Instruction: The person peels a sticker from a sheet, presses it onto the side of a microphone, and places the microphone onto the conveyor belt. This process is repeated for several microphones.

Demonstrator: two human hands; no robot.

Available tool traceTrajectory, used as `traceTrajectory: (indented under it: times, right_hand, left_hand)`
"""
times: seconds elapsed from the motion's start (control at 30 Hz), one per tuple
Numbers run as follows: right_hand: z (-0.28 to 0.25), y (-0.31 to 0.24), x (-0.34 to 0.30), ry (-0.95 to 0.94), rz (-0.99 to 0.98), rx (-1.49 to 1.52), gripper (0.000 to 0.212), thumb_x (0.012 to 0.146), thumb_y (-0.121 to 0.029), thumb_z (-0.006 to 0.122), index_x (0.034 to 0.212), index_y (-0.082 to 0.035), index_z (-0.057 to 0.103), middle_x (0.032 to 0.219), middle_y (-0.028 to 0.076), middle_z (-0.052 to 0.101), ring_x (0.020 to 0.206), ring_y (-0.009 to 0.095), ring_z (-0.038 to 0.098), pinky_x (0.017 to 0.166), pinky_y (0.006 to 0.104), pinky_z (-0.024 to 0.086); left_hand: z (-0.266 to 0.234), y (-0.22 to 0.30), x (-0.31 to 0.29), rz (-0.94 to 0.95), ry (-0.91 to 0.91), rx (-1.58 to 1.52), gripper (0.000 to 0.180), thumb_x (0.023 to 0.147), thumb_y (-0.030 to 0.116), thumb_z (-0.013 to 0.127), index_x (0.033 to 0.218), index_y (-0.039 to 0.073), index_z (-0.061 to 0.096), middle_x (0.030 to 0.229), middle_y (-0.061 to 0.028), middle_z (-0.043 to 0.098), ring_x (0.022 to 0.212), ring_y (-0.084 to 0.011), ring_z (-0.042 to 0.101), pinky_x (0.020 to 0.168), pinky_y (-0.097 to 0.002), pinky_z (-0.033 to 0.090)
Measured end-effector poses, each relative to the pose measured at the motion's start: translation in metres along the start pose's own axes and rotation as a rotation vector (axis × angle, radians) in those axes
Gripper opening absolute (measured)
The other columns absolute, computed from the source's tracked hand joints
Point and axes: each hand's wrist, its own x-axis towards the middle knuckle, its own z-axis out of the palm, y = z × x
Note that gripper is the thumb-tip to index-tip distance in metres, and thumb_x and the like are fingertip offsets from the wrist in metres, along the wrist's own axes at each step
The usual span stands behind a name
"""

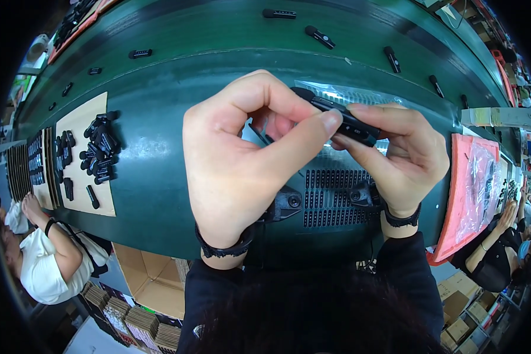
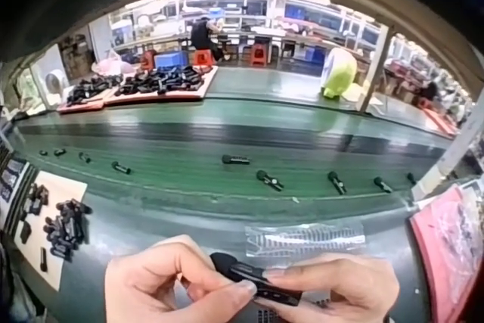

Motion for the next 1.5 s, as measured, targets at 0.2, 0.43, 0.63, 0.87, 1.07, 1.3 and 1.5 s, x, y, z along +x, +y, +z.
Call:
traceTrajectory:
  times: [0.2, 0.43, 0.63, 0.87, 1.07, 1.3, 1.5]
  right_hand:
    - [-0.001, 0.0, -0.003, -0.024, 0.011, 0.003, 0.03, 0.059, 0.015, 0.065, 0.086, 0.009, 0.054, 0.082, 0.019, 0.059, 0.07, 0.02, 0.06, 0.06, 0.026, 0.052]
    - [-0.006, 0.001, -0.005, 0.107, 0.255, 0.148, 0.024, 0.062, 0.006, 0.068, 0.085, 0.004, 0.059, 0.08, 0.01, 0.063, 0.065, 0.012, 0.061, 0.056, 0.0198, 0.049]
    - [-0.009, 0.005, -0.001, 0.033, 0.355, 0.319, 0.025, 0.069, 0.007, 0.062, 0.093, 0.006, 0.056, 0.083, 0.011, 0.061, 0.067, 0.013, 0.061, 0.06, 0.0214, 0.049]
    - [-0.002, 0.01, -0.002, -0.007, 0.484, 0.338, 0.023, 0.081, 0.002, 0.05, 0.103, 0.007, 0.052, 0.082, 0.012, 0.059, 0.069, 0.017, 0.061, 0.065, 0.0245, 0.05]
    - [0.006, 0.063, 0.023, -0.203, 0.563, 0.325, 0.023, 0.085, -0.007, 0.047, 0.106, 0.003, 0.053, 0.077, 0.009, 0.06, 0.069, 0.013, 0.06, 0.064, 0.0227, 0.05]
    - [-0.001, 0.191, 0.068, -0.132, 0.616, 0.042, 0.025, 0.085, -0.008, 0.048, 0.108, 0.001, 0.051, 0.072, 0.008, 0.059, 0.063, 0.012, 0.059, 0.058, 0.0197, 0.049]
    - [0.012, 0.221, 0.07, -0.217, 0.535, -0.576, 0.03, 0.08, -0.024, 0.054, 0.102, -0.004, 0.054, 0.082, 0.012, 0.06, 0.078, 0.023, 0.06, 0.066, 0.0324, 0.048]
  left_hand:
    - [0.006, -0.004, 0.001, 0.014, 0.028, -0.014, 0.012, 0.069, -0.007, 0.06, 0.065, 0.001, 0.051, 0.065, 0.0008, 0.049, 0.059, -0.0046, 0.042, 0.053, -0.0167, 0.03]
    - [0.005, -0.023, 0.011, 0.066, 0.039, 0.279, 0.007, 0.073, 0.001, 0.061, 0.074, 0.0, 0.054, 0.067, 0.0019, 0.05, 0.059, -0.004, 0.042, 0.053, -0.0168, 0.031]
    - [0.008, -0.021, 0.014, -0.188, -0.13, -0.175, 0.016, 0.07, 0.012, 0.067, 0.071, 0.001, 0.055, 0.057, 0.0026, 0.045, 0.052, -0.0025, 0.037, 0.044, -0.0182, 0.03]
    - [0.007, -0.033, 0.019, -0.103, -0.012, 0.152, 0.01, 0.077, 0.008, 0.061, 0.08, 0.0, 0.056, 0.068, 0.0031, 0.051, 0.062, -0.0028, 0.045, 0.053, -0.016, 0.034]
    - [-0.005, -0.062, 0.033, 0.047, 0.084, 0.512, 0.023, 0.075, 0.009, 0.063, 0.094, 0.0, 0.053, 0.071, 0.0015, 0.054, 0.062, -0.004, 0.047, 0.054, -0.017, 0.036]
    - [-0.016, -0.051, 0.034, 0.056, 0.282, 0.443, 0.046, 0.071, 0.013, 0.066, 0.11, 0.002, 0.043, 0.076, -0.0049, 0.057, 0.068, -0.0115, 0.053, 0.058, -0.0242, 0.043]
    - [-0.025, -0.045, 0.031, 0.052, 0.291, 0.349, 0.044, 0.071, 0.009, 0.065, 0.109, 0.002, 0.043, 0.073, -0.0019, 0.057, 0.066, -0.009, 0.052, 0.056, -0.0217, 0.039]
